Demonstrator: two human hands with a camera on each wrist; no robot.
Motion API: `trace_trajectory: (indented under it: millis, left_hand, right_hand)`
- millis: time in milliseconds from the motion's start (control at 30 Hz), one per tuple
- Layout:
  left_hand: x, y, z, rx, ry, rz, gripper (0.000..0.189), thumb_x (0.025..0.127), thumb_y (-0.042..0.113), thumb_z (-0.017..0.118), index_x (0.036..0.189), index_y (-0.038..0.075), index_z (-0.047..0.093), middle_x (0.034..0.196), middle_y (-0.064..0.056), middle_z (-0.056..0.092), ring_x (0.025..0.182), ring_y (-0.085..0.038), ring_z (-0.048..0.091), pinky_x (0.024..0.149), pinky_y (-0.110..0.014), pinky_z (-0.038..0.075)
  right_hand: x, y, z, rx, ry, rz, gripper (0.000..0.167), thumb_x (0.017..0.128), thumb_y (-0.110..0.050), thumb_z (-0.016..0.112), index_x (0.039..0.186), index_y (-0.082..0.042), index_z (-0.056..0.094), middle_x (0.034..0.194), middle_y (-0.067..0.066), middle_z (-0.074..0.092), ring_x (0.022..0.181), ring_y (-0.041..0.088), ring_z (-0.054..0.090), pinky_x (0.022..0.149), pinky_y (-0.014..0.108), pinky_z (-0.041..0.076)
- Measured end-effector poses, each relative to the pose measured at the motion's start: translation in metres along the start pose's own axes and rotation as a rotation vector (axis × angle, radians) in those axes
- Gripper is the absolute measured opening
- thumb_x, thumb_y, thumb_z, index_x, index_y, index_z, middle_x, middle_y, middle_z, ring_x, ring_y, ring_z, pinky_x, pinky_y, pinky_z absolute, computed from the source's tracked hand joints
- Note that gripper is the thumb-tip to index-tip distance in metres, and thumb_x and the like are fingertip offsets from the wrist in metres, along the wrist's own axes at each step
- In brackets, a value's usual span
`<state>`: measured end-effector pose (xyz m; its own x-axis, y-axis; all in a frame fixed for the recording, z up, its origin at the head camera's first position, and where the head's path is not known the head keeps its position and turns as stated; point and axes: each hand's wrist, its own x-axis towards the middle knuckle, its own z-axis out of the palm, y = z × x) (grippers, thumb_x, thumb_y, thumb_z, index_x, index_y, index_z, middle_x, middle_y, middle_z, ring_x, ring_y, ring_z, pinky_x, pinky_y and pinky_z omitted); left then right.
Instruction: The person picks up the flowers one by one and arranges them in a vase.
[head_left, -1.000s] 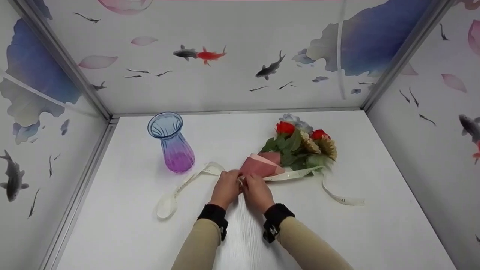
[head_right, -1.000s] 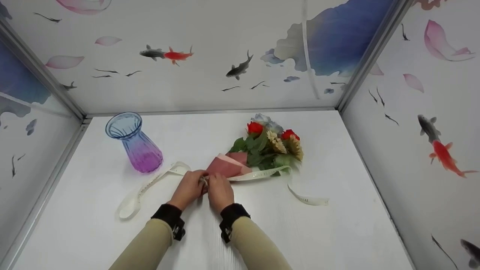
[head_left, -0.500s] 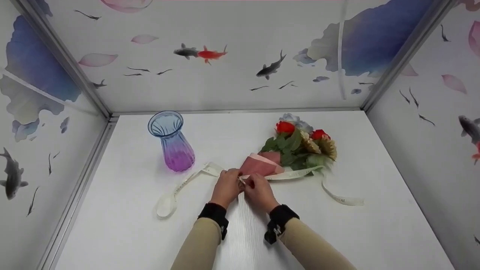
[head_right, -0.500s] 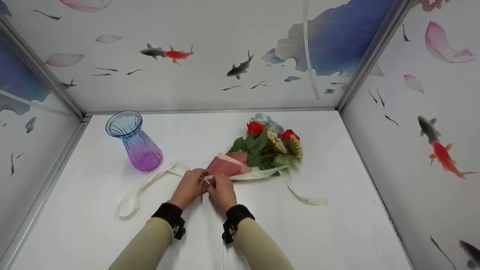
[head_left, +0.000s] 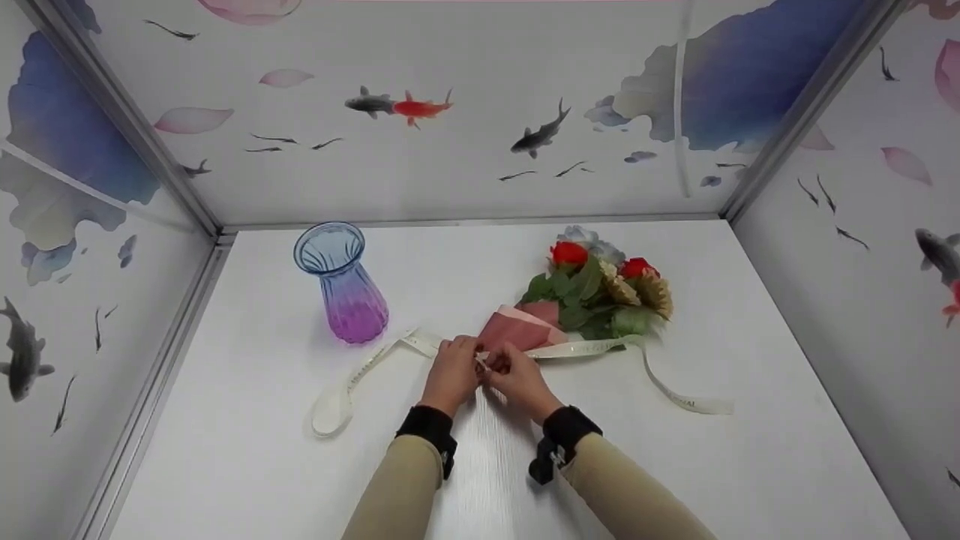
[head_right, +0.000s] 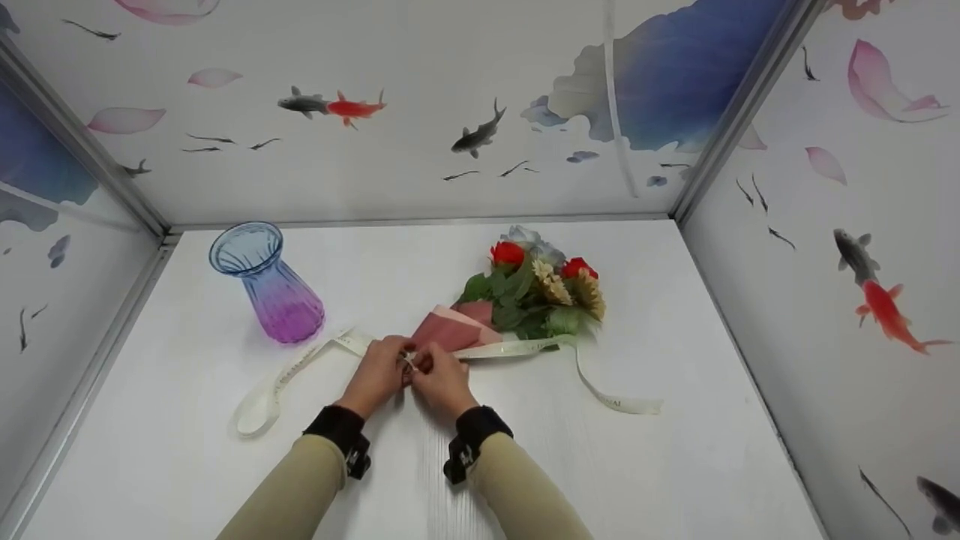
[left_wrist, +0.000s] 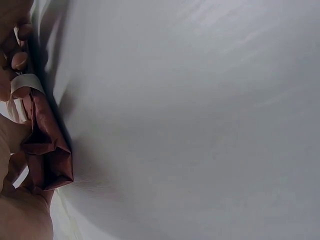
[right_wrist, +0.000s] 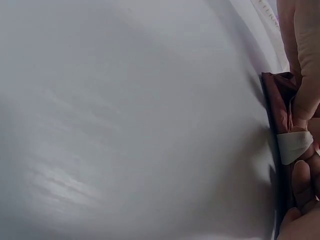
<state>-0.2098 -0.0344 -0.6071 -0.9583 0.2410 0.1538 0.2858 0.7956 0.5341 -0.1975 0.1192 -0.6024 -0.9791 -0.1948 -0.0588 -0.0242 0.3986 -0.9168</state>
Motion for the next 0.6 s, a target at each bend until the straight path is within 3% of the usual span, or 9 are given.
trace_trajectory:
  millis: [267, 467, 600]
  left_hand:
    - [0.0007, -0.0001, 0.0006, 0.001, -0.025, -0.024, 0.039, 0.085, 0.008, 0.081, 0.120, 0.004, 0.065, 0.121, -0.013, 0.065, 0.111, -0.036, 0.057, 0.098, -0.045, 0.049]
    - [-0.0002, 0.0012, -0.0004, 0.022, -0.027, -0.021, 0.038, 0.088, 0.013, 0.080, 0.122, 0.004, 0.065, 0.124, -0.013, 0.064, 0.112, -0.036, 0.056, 0.098, -0.045, 0.050]
    - [-0.0019, 0.0018, -0.0010, 0.035, -0.006, 0.003, 0.036, 0.090, 0.014, 0.078, 0.121, 0.003, 0.064, 0.122, -0.014, 0.064, 0.110, -0.037, 0.056, 0.096, -0.045, 0.050]
  right_hand:
    - [0.0006, -0.0013, 0.0004, 0.276, -0.012, 0.135, 0.026, 0.088, 0.007, 0.063, 0.111, 0.006, 0.051, 0.099, 0.018, 0.062, 0.083, 0.016, 0.054, 0.067, 0.026, 0.044]
    - [0.0007, -0.0016, -0.0027, 0.381, 0.008, 0.196, 0.030, 0.089, 0.005, 0.064, 0.113, 0.003, 0.047, 0.090, 0.008, 0.060, 0.072, 0.016, 0.053, 0.054, 0.025, 0.040]
    - [-0.0018, -0.0011, -0.0050, 0.429, 0.031, 0.218, 0.028, 0.090, 0.002, 0.066, 0.112, 0.000, 0.048, 0.089, 0.006, 0.060, 0.070, 0.019, 0.052, 0.053, 0.027, 0.039]
